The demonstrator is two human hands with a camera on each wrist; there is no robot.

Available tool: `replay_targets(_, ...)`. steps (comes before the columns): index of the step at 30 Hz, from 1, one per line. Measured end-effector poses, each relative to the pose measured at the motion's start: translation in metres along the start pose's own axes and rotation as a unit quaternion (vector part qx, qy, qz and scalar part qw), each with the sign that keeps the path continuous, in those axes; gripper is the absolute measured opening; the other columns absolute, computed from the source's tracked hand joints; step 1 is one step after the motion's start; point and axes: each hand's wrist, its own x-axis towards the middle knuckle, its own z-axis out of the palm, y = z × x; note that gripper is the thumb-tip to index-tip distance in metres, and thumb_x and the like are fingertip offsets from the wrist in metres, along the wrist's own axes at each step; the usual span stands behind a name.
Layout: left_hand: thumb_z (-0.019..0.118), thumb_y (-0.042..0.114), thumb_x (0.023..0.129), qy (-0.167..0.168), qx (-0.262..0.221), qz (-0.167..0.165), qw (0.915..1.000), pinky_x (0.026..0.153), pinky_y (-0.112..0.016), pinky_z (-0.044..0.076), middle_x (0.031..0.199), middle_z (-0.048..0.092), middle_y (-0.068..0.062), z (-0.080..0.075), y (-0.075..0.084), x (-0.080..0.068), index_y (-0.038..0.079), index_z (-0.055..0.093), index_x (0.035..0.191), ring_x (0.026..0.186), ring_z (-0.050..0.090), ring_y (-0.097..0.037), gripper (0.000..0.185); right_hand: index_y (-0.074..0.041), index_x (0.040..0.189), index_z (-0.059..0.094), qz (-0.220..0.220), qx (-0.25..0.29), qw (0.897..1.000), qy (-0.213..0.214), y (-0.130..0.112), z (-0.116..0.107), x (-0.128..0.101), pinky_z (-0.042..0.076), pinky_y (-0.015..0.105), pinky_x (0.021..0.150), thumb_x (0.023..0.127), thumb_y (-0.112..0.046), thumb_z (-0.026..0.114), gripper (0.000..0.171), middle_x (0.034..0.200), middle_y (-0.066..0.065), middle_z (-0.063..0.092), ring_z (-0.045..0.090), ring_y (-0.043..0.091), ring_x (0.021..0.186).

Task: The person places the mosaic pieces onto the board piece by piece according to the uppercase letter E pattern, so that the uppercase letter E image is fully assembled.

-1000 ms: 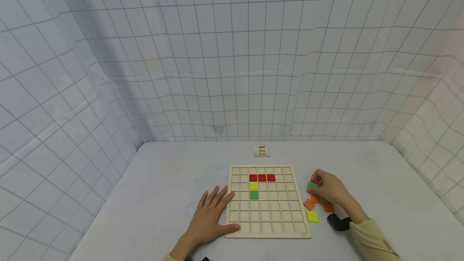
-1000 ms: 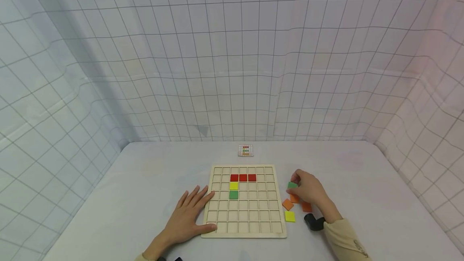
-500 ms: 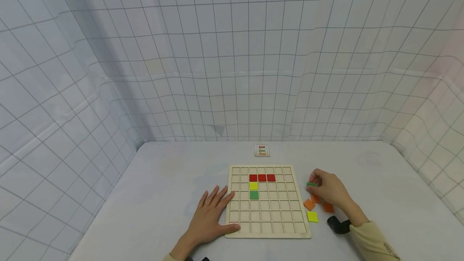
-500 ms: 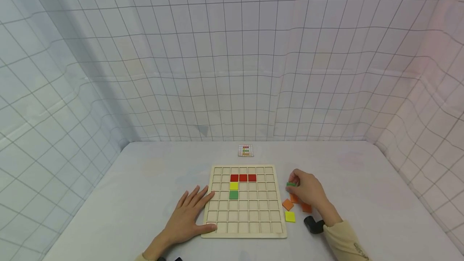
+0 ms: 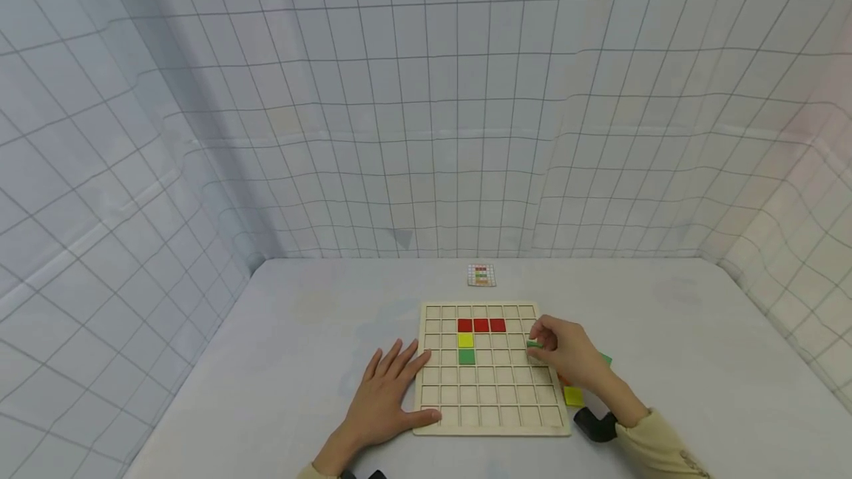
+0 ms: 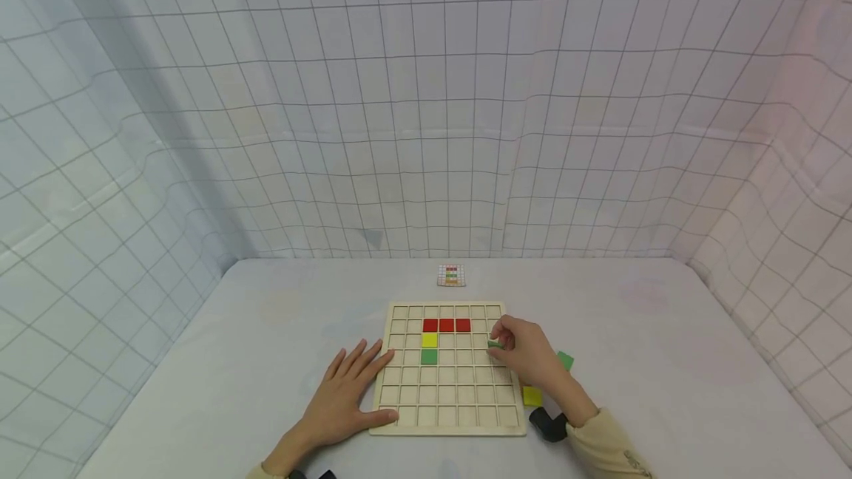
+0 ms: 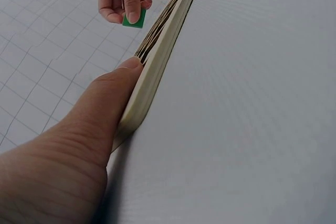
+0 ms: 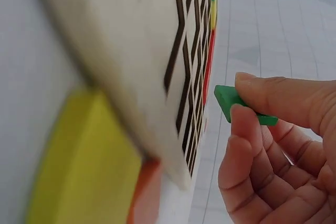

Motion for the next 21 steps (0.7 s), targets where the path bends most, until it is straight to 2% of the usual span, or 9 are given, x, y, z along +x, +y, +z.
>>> replay_targets(6,0.049,0.078,0.077,-0.001,-0.004,-0.002,1.0000,0.110,-0.051,0.005,0.154,0.026,-0.001,0.001,0.000,0.000,0.023,0.036,0.148,0.142,0.014,-0.026,0.091,-0.012,0.083,0.060,-0.040,0.023,0.999,-0.023,-0.013,0.016,0.006,0.044,0.022,0.054,0.077,-0.003,0.078,0.021,0.070,-0.010,0.052,0.047,0.005,0.061)
replay_targets(11,0.049,0.078,0.077,-0.007,-0.005,-0.006,0.9999,0.110,-0.051,0.005,0.154,0.026,-0.001,0.000,0.000,0.000,0.023,0.035,0.149,0.142,0.014,-0.026,0.091,-0.010,0.083,0.062,-0.068,0.027,0.996,-0.053,-0.026,0.027,0.013,0.046,0.022,0.057,0.079,0.005,0.072,0.018,0.075,-0.008,0.055,0.050,0.006,0.065)
replay_targets(17,0.047,0.079,0.077,-0.011,0.005,-0.009,0.9999,0.110,-0.051,0.005,0.154,0.027,-0.001,0.000,0.001,0.000,0.024,0.036,0.149,0.142,0.014,-0.026,0.091,-0.006,0.086,0.065,-0.055,0.034,0.994,-0.085,-0.036,0.036,0.018,0.047,0.023,0.061,0.082,0.007,0.066,0.014,0.081,-0.005,0.060,0.051,0.008,0.069)
replay_targets(21,0.047,0.079,0.077,-0.012,0.006,-0.009,0.9999,0.110,-0.051,0.005,0.154,0.027,0.000,0.000,0.001,0.000,0.025,0.035,0.149,0.142,0.014,-0.026,0.091,-0.009,0.085,0.066,-0.042,0.016,0.996,-0.082,-0.038,0.040,0.019,0.046,0.023,0.059,0.082,0.004,0.067,0.014,0.078,-0.008,0.058,0.050,0.008,0.067)
